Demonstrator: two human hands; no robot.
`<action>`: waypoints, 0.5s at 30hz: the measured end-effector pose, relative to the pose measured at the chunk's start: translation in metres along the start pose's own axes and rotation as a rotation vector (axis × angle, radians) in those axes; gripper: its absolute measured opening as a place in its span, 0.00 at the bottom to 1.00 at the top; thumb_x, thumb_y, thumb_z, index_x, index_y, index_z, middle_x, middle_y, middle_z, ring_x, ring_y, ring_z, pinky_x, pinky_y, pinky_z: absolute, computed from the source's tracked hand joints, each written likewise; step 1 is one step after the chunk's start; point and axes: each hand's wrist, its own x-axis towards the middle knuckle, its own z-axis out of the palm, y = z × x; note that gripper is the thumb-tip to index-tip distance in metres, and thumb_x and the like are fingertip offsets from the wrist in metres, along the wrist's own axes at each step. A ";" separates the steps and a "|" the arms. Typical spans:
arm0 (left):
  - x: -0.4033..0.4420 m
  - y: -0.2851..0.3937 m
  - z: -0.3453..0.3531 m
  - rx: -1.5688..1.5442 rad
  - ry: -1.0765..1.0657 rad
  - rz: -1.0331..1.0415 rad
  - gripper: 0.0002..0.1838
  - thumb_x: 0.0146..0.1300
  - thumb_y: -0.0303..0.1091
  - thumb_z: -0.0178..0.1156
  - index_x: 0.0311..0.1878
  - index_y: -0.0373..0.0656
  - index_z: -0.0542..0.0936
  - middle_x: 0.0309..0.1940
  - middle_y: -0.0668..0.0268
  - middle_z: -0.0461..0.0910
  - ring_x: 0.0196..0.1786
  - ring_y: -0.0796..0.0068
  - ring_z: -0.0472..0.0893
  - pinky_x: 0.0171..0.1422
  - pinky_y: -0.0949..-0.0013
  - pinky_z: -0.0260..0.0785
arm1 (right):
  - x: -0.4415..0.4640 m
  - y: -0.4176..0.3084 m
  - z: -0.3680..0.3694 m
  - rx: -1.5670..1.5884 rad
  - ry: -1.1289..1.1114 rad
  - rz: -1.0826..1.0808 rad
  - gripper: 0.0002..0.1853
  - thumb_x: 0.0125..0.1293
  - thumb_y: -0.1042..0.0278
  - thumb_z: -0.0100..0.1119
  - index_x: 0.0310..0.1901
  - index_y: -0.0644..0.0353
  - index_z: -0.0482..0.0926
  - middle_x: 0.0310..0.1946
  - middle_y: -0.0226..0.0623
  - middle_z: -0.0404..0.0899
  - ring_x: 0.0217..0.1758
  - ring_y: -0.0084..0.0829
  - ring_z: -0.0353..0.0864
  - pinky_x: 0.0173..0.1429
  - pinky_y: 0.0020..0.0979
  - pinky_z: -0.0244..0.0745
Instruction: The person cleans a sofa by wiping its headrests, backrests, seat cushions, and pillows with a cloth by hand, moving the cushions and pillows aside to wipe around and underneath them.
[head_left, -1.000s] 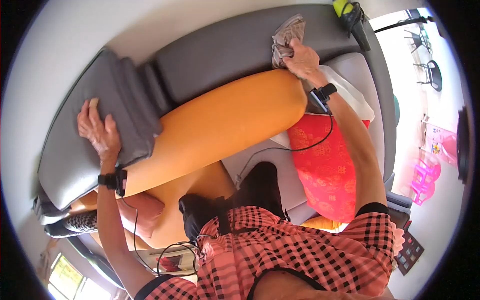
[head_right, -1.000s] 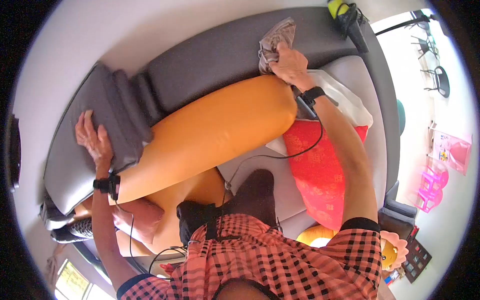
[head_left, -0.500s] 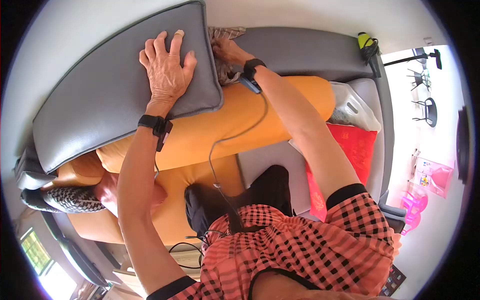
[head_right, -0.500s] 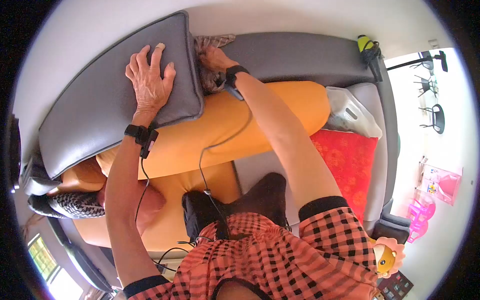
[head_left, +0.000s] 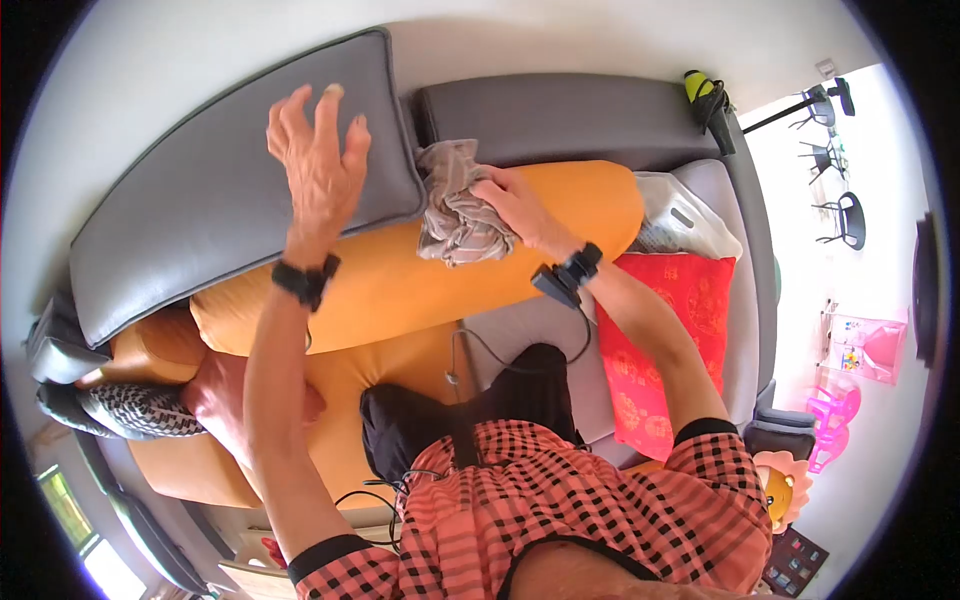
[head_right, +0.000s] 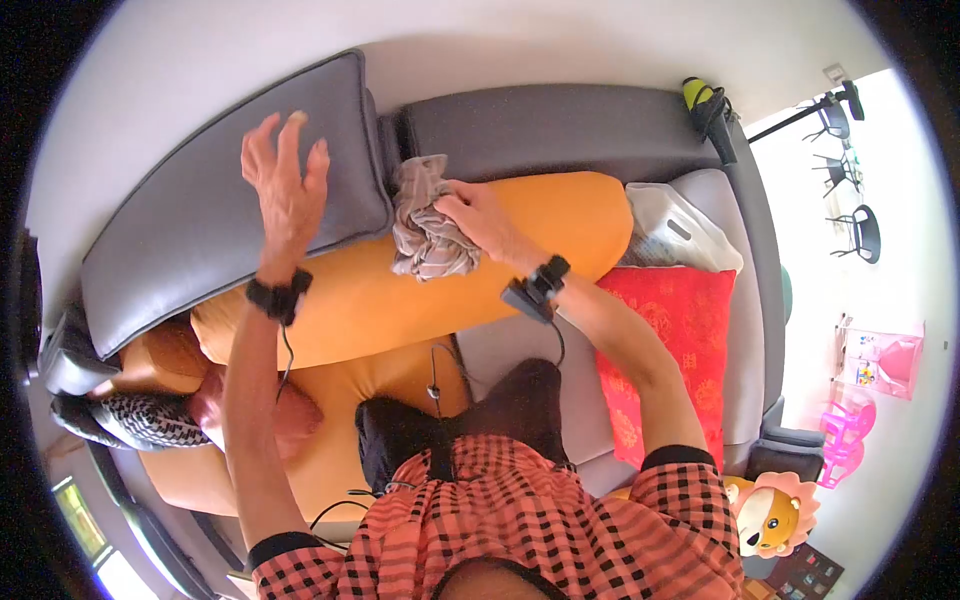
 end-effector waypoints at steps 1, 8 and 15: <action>-0.004 0.017 -0.018 -0.160 -0.063 -0.100 0.19 0.62 0.32 0.62 0.56 0.41 0.75 0.55 0.49 0.68 0.57 0.48 0.68 0.61 0.49 0.62 | -0.011 -0.006 0.006 0.081 0.064 -0.037 0.14 0.70 0.64 0.51 0.45 0.66 0.80 0.36 0.27 0.80 0.39 0.16 0.76 0.44 0.25 0.73; -0.030 0.086 -0.056 -1.120 -0.327 -0.958 0.26 0.64 0.33 0.59 0.64 0.39 0.66 0.48 0.62 0.74 0.50 0.73 0.73 0.59 0.68 0.68 | -0.025 -0.084 0.046 -0.161 -0.106 -0.310 0.19 0.74 0.60 0.50 0.55 0.67 0.77 0.37 0.28 0.79 0.38 0.16 0.73 0.43 0.23 0.72; 0.022 0.014 -0.080 -0.220 -0.397 -0.282 0.33 0.58 0.29 0.60 0.69 0.43 0.64 0.59 0.54 0.68 0.60 0.56 0.69 0.66 0.54 0.63 | 0.023 0.022 -0.008 -0.426 0.404 -0.371 0.15 0.72 0.61 0.54 0.52 0.63 0.78 0.37 0.36 0.81 0.37 0.27 0.78 0.41 0.29 0.74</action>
